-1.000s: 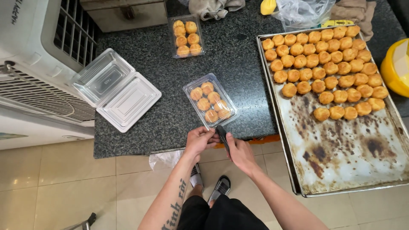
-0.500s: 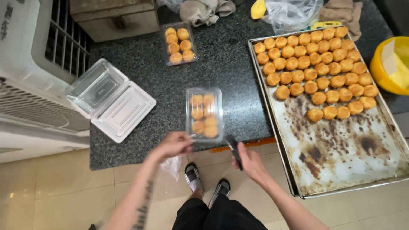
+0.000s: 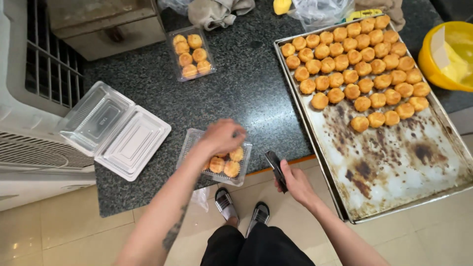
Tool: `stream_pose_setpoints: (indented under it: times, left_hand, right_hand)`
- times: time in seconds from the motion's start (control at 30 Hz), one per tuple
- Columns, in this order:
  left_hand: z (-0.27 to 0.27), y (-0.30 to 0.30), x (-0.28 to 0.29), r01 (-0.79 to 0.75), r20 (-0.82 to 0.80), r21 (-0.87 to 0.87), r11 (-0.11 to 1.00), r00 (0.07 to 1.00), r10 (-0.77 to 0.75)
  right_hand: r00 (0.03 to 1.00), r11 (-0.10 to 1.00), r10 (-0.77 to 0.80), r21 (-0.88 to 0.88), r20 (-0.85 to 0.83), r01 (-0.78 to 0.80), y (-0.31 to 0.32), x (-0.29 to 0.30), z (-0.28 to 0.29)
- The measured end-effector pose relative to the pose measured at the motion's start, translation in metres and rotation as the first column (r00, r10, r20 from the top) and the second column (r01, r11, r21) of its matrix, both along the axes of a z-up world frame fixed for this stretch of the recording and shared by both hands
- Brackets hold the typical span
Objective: Packing small baked goods from a baking tray into plastic containers and closing the lids.
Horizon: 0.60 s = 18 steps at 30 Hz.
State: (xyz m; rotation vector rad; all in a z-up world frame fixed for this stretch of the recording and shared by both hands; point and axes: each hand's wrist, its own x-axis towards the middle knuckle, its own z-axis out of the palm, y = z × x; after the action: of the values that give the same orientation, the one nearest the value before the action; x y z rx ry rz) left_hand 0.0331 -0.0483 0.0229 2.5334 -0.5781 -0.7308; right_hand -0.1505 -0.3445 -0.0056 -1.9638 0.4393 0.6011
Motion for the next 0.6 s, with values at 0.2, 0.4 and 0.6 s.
stream_pose_setpoints:
  times: [0.2,0.4,0.6]
  left_hand:
    - [-0.074,-0.034,0.018,0.072,-0.135,0.153,0.986,0.99,-0.052]
    - [-0.033,-0.044,-0.001,0.241,-0.238,0.175,0.955,0.951,-0.197]
    - [-0.085,-0.052,-0.001,0.25,-0.223,0.202,0.947,0.953,-0.204]
  right_hand:
    - [0.992,0.991,0.124,-0.055,0.006,-0.124,0.004,-0.003,0.006]
    - [0.942,0.939,0.325,-0.149,0.079,-0.311,0.013,-0.001,0.013]
    - [0.921,0.929,0.364,-0.133,0.142,-0.346,0.022,-0.002,-0.002]
